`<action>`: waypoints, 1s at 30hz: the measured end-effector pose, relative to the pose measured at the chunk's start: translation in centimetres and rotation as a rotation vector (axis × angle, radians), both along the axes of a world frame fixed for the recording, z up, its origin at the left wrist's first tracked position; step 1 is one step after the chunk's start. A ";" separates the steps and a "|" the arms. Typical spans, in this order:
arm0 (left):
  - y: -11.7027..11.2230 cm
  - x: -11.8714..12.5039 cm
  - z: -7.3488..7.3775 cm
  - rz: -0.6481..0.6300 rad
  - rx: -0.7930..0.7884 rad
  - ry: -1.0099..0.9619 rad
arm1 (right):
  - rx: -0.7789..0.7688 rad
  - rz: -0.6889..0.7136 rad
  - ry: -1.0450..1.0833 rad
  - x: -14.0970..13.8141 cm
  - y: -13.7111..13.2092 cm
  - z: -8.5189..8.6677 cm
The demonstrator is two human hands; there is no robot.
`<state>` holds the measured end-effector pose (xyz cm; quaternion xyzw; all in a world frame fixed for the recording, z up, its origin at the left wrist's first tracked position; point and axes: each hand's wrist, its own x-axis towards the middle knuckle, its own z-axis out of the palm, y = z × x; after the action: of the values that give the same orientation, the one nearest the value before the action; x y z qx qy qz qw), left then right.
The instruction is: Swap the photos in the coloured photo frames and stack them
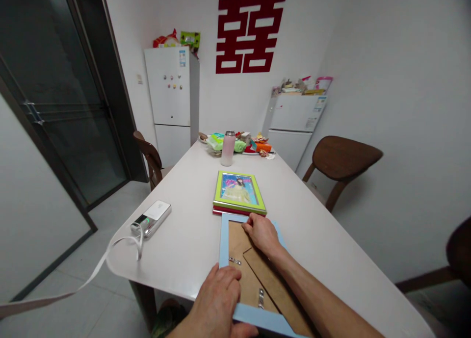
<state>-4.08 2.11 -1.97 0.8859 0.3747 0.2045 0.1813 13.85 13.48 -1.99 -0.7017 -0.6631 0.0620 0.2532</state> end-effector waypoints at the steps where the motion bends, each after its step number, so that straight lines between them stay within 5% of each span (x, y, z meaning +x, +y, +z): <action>1: 0.0 0.1 0.0 0.002 0.026 -0.002 | 0.008 0.011 0.021 0.3 -0.1 0.2; 9: -0.3 4.5 0.7 -0.163 0.044 0.215 | 0.031 0.077 0.197 3.8 -5.4 1.7; 14: -1.0 5.5 1.7 -0.175 -0.063 0.193 | 0.084 -0.071 0.597 7.2 -9.2 1.5; 18: -1.1 5.4 4.0 -0.134 -0.088 -0.087 | 0.095 -0.262 1.022 7.4 -12.0 1.6; 22: -1.7 6.7 6.3 -0.087 -0.186 -0.674 | -0.108 -0.023 1.449 3.6 -13.6 1.9; 25: -2.1 8.3 7.1 -0.085 -0.400 -1.005 | -0.063 0.017 1.655 1.5 -13.5 1.7; 30: -0.1 10.1 6.9 -0.093 -0.598 -1.159 | 0.147 -0.276 1.385 6.5 -11.8 1.2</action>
<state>6.05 1.97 4.88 0.5588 0.2184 0.5280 0.6010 20.31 1.69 -0.78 -0.5596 -0.2572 0.4162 0.6689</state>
